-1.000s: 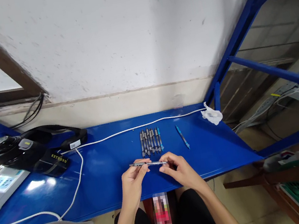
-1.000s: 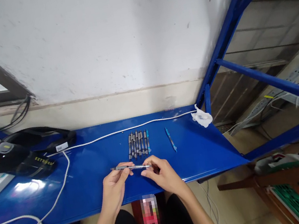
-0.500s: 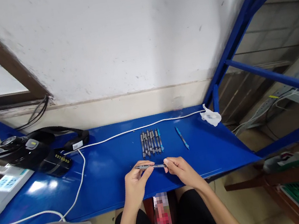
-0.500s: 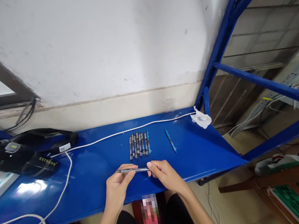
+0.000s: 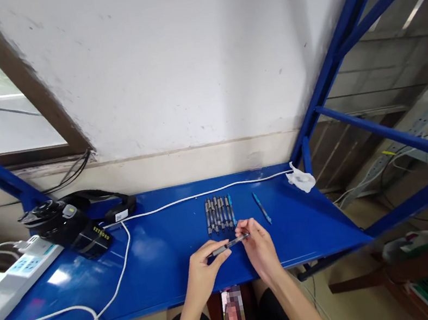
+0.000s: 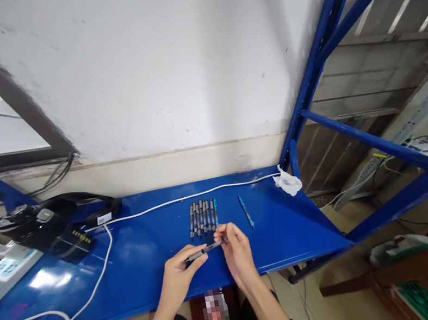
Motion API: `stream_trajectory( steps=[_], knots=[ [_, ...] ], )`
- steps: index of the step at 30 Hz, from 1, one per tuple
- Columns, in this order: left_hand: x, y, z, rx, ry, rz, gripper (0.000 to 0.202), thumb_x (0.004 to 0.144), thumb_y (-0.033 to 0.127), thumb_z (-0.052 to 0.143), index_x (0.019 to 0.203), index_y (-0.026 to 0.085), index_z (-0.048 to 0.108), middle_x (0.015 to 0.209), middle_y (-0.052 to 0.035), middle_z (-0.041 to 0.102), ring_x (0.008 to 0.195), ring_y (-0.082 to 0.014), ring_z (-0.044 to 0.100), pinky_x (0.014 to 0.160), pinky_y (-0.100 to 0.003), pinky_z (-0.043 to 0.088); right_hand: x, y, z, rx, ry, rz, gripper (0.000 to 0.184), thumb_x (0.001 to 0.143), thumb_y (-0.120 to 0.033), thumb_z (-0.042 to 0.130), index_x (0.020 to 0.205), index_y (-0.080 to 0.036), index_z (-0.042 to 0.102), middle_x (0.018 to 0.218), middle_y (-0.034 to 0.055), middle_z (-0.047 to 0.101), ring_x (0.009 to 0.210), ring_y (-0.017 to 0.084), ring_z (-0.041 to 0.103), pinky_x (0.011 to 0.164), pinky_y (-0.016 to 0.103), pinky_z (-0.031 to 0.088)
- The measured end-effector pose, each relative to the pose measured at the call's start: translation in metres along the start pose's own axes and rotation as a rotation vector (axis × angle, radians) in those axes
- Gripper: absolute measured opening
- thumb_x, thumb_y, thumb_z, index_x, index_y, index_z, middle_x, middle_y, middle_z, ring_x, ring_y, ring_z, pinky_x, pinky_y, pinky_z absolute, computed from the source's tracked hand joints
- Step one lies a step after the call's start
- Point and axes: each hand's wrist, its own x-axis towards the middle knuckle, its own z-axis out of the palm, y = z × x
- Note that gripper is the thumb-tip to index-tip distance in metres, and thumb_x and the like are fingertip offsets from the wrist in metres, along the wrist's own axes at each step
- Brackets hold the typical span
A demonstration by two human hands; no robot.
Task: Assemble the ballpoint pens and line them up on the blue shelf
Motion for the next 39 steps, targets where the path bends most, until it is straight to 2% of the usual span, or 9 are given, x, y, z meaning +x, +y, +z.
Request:
stream_trajectory(
  steps=[3, 6, 8, 11, 14, 20, 31, 37, 39],
  knots=[
    [0.000, 0.003, 0.002, -0.005, -0.013, 0.013, 0.027, 0.092, 0.046, 0.087, 0.109, 0.025, 0.092, 0.095, -0.0074, 0.082, 0.087, -0.0236, 0.076, 0.083, -0.032, 0.062, -0.004, 0.003, 0.016, 0.171, 0.089, 0.112, 0.047, 0.095, -0.073, 0.075, 0.099, -0.026, 0.072, 0.104, 0.0074, 0.073, 0.104, 0.026, 0.070, 0.102, 0.047, 0.058],
    [0.000, 0.002, 0.003, -0.039, -0.013, 0.029, 0.025, 0.091, 0.045, 0.087, 0.105, 0.025, 0.092, 0.099, -0.0084, 0.083, 0.095, -0.0262, 0.079, 0.092, -0.036, 0.063, -0.010, 0.006, 0.031, 0.167, 0.070, 0.122, 0.058, 0.096, -0.080, 0.066, 0.076, -0.028, 0.053, 0.086, 0.0059, 0.064, 0.094, 0.028, 0.067, 0.099, 0.052, 0.059],
    [0.000, 0.001, 0.003, -0.061, -0.005, 0.034, 0.027, 0.089, 0.046, 0.089, 0.104, 0.024, 0.091, 0.104, -0.0096, 0.084, 0.100, -0.0278, 0.079, 0.095, -0.038, 0.063, -0.012, 0.004, 0.038, 0.138, 0.050, 0.062, 0.068, 0.098, -0.084, 0.058, 0.068, -0.029, 0.031, 0.067, -0.0013, 0.042, 0.071, 0.023, 0.052, 0.088, 0.050, 0.059],
    [-0.001, -0.002, 0.001, -0.076, 0.000, 0.010, 0.043, 0.082, 0.049, 0.094, 0.115, 0.023, 0.088, 0.105, -0.0099, 0.084, 0.096, -0.0266, 0.078, 0.092, -0.038, 0.063, -0.011, -0.012, 0.038, 0.170, 0.011, -0.033, 0.067, 0.106, -0.077, 0.045, 0.072, -0.028, 0.015, 0.066, -0.0080, 0.016, 0.058, 0.017, 0.019, 0.068, 0.040, 0.050],
    [-0.002, -0.002, -0.001, -0.077, 0.006, -0.043, 0.046, 0.089, 0.055, 0.087, 0.120, 0.021, 0.085, 0.099, -0.0091, 0.083, 0.090, -0.0242, 0.076, 0.088, -0.035, 0.062, -0.004, -0.039, 0.027, 0.322, 0.021, -0.115, 0.052, 0.110, -0.054, 0.045, 0.074, -0.027, 0.018, 0.071, -0.0080, 0.013, 0.061, 0.017, 0.011, 0.057, 0.032, 0.035],
    [-0.003, -0.001, -0.003, -0.067, 0.021, -0.127, 0.044, 0.098, 0.062, 0.075, 0.113, 0.022, 0.084, 0.101, -0.0089, 0.084, 0.099, -0.0272, 0.079, 0.092, -0.035, 0.060, 0.003, -0.082, 0.001, 0.379, 0.072, -0.198, 0.033, 0.098, -0.025, 0.053, 0.076, -0.026, 0.029, 0.074, -0.0078, 0.011, 0.061, 0.017, 0.009, 0.053, 0.029, 0.030],
    [-0.001, -0.004, -0.002, -0.021, 0.028, -0.100, 0.042, 0.098, 0.062, 0.074, 0.110, 0.023, 0.086, 0.099, -0.0094, 0.084, 0.097, -0.0287, 0.080, 0.093, -0.037, 0.064, -0.001, -0.112, -0.021, 0.369, 0.089, -0.320, 0.030, 0.102, -0.026, 0.055, 0.080, -0.027, 0.033, 0.078, -0.0067, 0.017, 0.062, 0.017, 0.026, 0.058, 0.031, 0.044],
    [-0.001, -0.002, -0.001, 0.010, 0.034, -0.086, 0.043, 0.098, 0.062, 0.074, 0.108, 0.022, 0.087, 0.098, -0.0099, 0.085, 0.096, -0.0293, 0.081, 0.092, -0.038, 0.065, 0.013, -0.108, -0.050, 0.405, 0.136, -0.248, 0.034, 0.098, -0.031, 0.075, 0.084, -0.028, 0.044, 0.083, -0.0034, 0.044, 0.074, 0.017, 0.051, 0.079, 0.039, 0.059],
    [-0.002, -0.003, -0.001, 0.019, 0.028, -0.091, 0.042, 0.099, 0.062, 0.073, 0.109, 0.023, 0.087, 0.099, -0.0093, 0.085, 0.098, -0.0287, 0.081, 0.092, -0.037, 0.065, 0.017, -0.104, -0.064, 0.375, 0.178, -0.214, 0.034, 0.099, -0.042, 0.078, 0.088, -0.028, 0.049, 0.088, -0.0015, 0.052, 0.081, 0.019, 0.057, 0.086, 0.043, 0.061]
  ],
)
